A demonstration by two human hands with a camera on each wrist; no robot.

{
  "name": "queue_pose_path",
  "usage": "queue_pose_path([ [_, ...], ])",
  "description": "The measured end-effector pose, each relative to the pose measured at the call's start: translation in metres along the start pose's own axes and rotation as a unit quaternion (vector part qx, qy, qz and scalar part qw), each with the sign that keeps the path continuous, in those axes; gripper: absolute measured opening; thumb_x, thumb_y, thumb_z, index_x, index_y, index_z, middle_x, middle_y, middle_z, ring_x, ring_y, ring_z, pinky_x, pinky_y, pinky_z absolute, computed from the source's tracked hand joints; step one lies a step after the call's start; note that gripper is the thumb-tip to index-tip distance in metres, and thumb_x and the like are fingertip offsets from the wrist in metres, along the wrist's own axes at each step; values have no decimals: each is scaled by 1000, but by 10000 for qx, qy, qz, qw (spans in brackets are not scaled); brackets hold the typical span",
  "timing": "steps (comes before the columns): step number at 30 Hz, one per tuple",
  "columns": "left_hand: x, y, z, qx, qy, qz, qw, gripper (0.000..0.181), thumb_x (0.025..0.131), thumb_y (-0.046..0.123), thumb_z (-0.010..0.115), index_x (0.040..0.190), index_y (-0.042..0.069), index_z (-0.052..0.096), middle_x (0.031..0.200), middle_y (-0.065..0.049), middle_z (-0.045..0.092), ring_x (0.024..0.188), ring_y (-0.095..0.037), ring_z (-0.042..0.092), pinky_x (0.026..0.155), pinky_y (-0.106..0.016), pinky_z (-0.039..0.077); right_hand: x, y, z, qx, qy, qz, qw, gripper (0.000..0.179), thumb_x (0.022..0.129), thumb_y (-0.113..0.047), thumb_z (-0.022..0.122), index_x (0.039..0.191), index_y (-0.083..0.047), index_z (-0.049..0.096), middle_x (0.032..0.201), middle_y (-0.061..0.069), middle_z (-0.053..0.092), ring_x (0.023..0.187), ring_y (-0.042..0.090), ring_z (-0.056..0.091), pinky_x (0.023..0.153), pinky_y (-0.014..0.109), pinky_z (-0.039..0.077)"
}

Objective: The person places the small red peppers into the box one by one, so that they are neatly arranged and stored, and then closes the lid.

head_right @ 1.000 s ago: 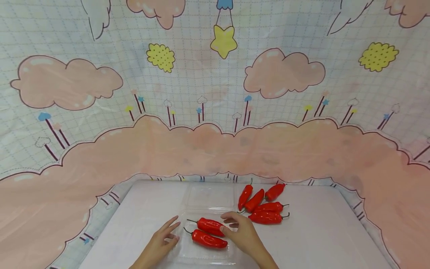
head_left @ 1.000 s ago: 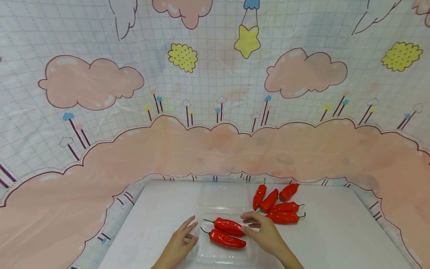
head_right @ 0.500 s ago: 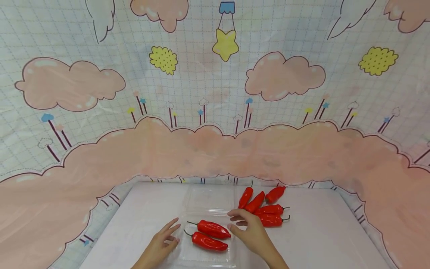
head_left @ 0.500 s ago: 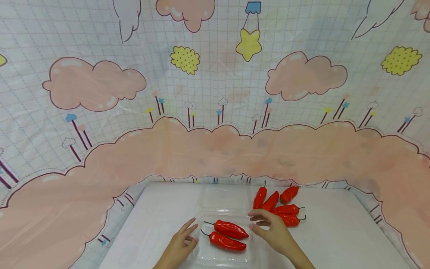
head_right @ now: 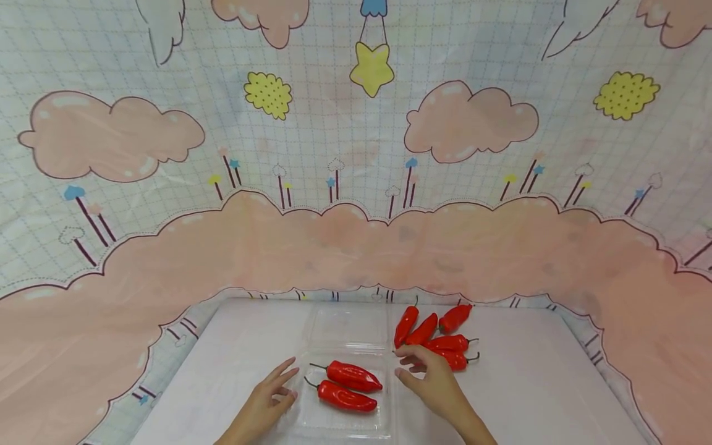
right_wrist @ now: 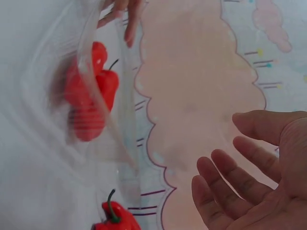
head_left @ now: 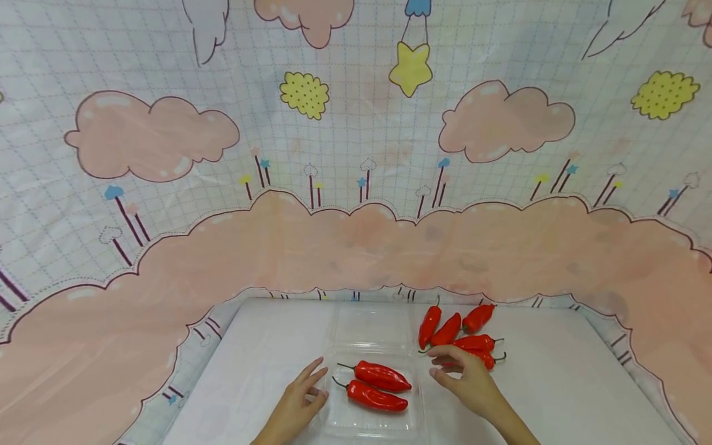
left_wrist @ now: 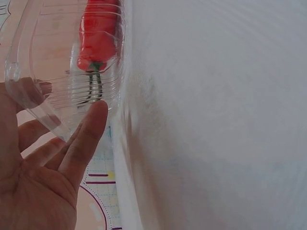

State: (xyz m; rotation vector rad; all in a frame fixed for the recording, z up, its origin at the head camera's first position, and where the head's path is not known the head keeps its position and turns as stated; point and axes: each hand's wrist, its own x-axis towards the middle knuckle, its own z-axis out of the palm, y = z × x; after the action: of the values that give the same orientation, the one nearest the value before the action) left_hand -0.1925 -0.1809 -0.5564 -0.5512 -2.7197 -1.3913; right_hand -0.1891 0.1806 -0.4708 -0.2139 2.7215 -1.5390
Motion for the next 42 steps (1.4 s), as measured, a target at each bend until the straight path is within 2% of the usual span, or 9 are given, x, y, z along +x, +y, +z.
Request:
queue_pose_path([
  [11, 1, 5, -1, 6, -51, -106, 9999, 51, 92, 17, 66, 136, -5, 53, 155, -19, 38, 87, -6, 67, 69, -18, 57, 5, 23, -17, -135, 174, 179, 9996, 29, 85, -19, 76, 113, -17, 69, 109, 4, 72, 98, 12, 64, 83, 21, 58],
  [19, 2, 4, 0, 20, 16, -124, 9999, 51, 92, 18, 67, 136, -4, 54, 156, -17, 37, 87, -7, 67, 68, -18, 57, 6, 35, -39, -169, 502, 51, 9986, 26, 88, -20, 73, 114, -18, 69, 114, 7, 70, 101, 13, 64, 81, 16, 54],
  [24, 2, 2, 0, -18, 24, -116, 9999, 52, 92, 18, 67, 137, -4, 53, 156, -17, 37, 88, -7, 67, 68, -18, 57, 5, 37, -50, -267, 573, 71, 9980, 28, 90, -21, 71, 117, -17, 67, 117, 8, 69, 104, 18, 64, 83, 17, 54],
  [30, 1, 2, 1, -28, 66, -96, 9999, 51, 92, 18, 67, 137, -3, 54, 155, -17, 37, 87, -4, 66, 67, -18, 57, 7, 42, -62, -450, 573, 296, 9969, 34, 92, -23, 68, 125, -13, 64, 123, 10, 67, 112, 26, 62, 91, 32, 58],
  [33, 1, 3, 1, -43, 95, -83, 9999, 51, 92, 17, 67, 136, -3, 54, 155, -18, 38, 86, -3, 66, 67, -18, 57, 8, 44, -67, -492, 610, 343, 9963, 35, 93, -22, 67, 126, -12, 63, 125, 12, 67, 114, 28, 61, 94, 35, 57],
  [35, 1, 3, 1, -41, 87, -112, 9999, 51, 92, 17, 67, 137, -3, 54, 156, -17, 37, 87, -3, 66, 67, -18, 57, 9, 46, -70, -545, 609, 373, 9960, 36, 94, -24, 66, 127, -11, 62, 126, 13, 66, 115, 28, 61, 92, 33, 57],
  [40, 1, 2, 0, -67, 25, -159, 9998, 52, 92, 18, 67, 138, -3, 53, 157, -16, 36, 88, -6, 66, 68, -17, 57, 11, 53, -76, -627, 644, 427, 9950, 39, 93, -28, 67, 128, -10, 62, 126, 14, 66, 114, 28, 61, 86, 15, 53],
  [42, 1, 2, 0, -84, 17, -166, 9998, 53, 92, 18, 67, 138, -3, 53, 157, -17, 35, 88, -6, 66, 68, -17, 57, 12, 57, -78, -640, 664, 409, 9949, 41, 93, -29, 67, 128, -9, 61, 126, 15, 66, 114, 29, 61, 85, 13, 52],
])
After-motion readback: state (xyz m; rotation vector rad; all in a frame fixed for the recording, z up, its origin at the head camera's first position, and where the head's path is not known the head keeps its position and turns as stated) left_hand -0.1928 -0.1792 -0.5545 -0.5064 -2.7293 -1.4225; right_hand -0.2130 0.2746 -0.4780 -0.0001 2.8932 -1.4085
